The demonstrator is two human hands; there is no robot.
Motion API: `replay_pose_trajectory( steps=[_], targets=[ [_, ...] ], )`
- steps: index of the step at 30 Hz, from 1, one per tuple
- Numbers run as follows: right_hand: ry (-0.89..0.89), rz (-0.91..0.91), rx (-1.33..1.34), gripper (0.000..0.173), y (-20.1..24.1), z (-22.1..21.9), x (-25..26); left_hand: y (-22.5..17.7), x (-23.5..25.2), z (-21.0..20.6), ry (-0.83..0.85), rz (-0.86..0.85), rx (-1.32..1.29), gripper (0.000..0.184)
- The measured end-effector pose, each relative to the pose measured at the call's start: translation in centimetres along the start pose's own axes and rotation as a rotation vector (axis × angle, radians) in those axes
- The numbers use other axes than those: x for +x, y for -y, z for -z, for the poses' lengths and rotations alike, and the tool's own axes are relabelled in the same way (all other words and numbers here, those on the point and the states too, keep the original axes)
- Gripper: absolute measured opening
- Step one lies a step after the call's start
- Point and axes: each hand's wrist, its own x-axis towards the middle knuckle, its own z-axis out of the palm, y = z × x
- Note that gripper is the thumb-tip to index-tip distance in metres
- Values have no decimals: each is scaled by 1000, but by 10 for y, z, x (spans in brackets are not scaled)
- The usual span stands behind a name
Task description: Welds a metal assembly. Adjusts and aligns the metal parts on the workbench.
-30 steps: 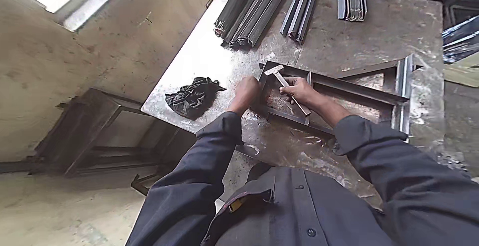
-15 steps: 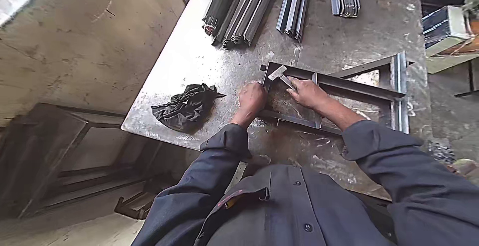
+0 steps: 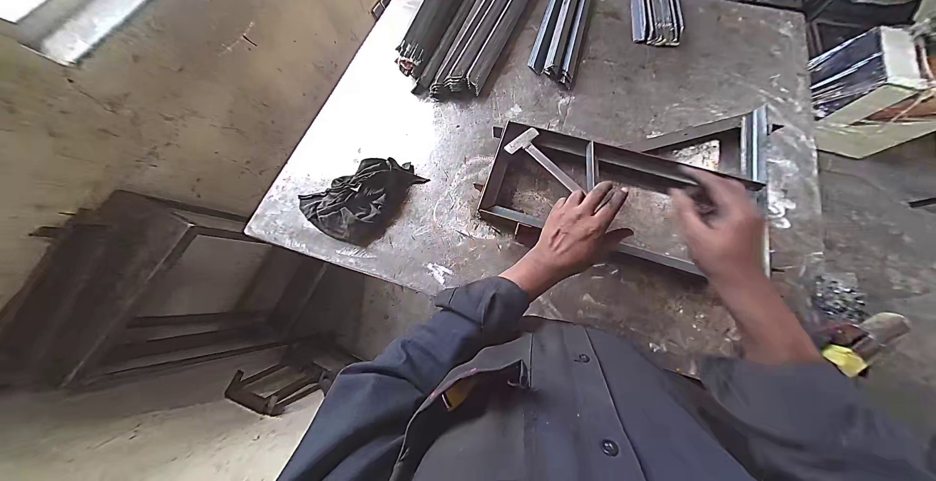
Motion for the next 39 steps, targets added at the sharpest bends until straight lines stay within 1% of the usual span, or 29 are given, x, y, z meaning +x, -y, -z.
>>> replay_pose_trajectory(
  steps=[1, 2, 3, 4, 6, 8, 11, 14, 15, 17, 19, 20, 22, 24, 26, 27, 28, 29, 30, 31, 32, 33, 34, 36, 37, 38, 39],
  targets=[
    [-45, -98, -68, 44, -22, 26, -28, -1, 7, -5, 63, 23, 21, 59],
    [-59, -218, -146, 46, -45, 49, -56, -1, 13, -8, 128, 64, 44, 57],
    [-55, -345, -218, 49, -67, 70, -85, 2, 18, -11, 159, 102, 57, 50],
    [-54, -458, -272, 51, -87, 86, -112, 7, 21, -14, 158, 122, 78, 42],
    [-46, -653, -334, 57, -120, 104, -162, 12, 20, -17, 147, 126, 113, 38],
    [-35, -767, -348, 64, -135, 108, -198, 14, 11, -19, 80, 107, 133, 32],
    [-35, -883, -339, 82, -135, 90, -218, 19, 3, -26, -28, 63, 181, 32],
    [-34, -1006, -352, 99, -131, 67, -213, 19, 3, -29, -32, 78, 224, 38],
    [-37, -1045, -349, 102, -131, 64, -209, 20, 4, -29, -19, 85, 232, 39],
    [-80, -1087, -296, 102, -133, 61, -205, 21, 5, -28, -5, 79, 221, 39],
    [-194, -1029, -228, 99, -133, 60, -214, 20, 6, -24, 29, 74, 175, 38],
    [-267, -969, -197, 97, -131, 60, -220, 22, 8, -23, 53, 71, 148, 39],
    [-429, -794, -114, 94, -116, 57, -235, 28, 10, -21, 116, 64, 97, 41],
    [-592, -636, 76, 93, -83, 55, -246, 34, 11, -18, 181, 45, 69, 42],
    [-719, -612, 254, 88, -37, 50, -249, 34, 13, -12, 193, 29, 35, 41],
    [-760, -618, 329, 80, -11, 47, -246, 34, 14, -11, 187, 19, 26, 40],
    [-794, -624, 456, 63, 14, 45, -239, 34, 14, -10, 187, 13, 25, 40],
    [-780, -632, 628, 44, 39, 45, -232, 34, 14, -10, 184, 10, 24, 39],
    [-720, -643, 815, 51, 61, 46, -227, 35, 12, -9, 181, 7, 20, 38],
    [-632, -652, 938, 73, 81, 48, -221, 35, 11, -9, 173, 6, 15, 38],
    [-551, -627, 1032, 90, 95, 48, -217, 35, 10, -8, 165, 4, 13, 38],
    [-481, -584, 1082, 97, 105, 46, -215, 36, 10, -8, 151, -2, 11, 38],
    [-418, -545, 1095, 99, 113, 44, -214, 36, 10, -9, 136, -9, 7, 38],
    [-291, -468, 1016, 98, 123, 43, -210, 38, 9, -12, 102, -21, -8, 38],
    [-239, -426, 924, 105, 129, 44, -205, 39, 7, -13, 85, -22, -19, 38],
    [-203, -380, 774, 113, 137, 45, -198, 39, 5, -15, 57, -24, -29, 38],
    [-172, -302, 600, 116, 143, 46, -191, 38, 4, -15, 23, -28, -38, 38]
  ],
)
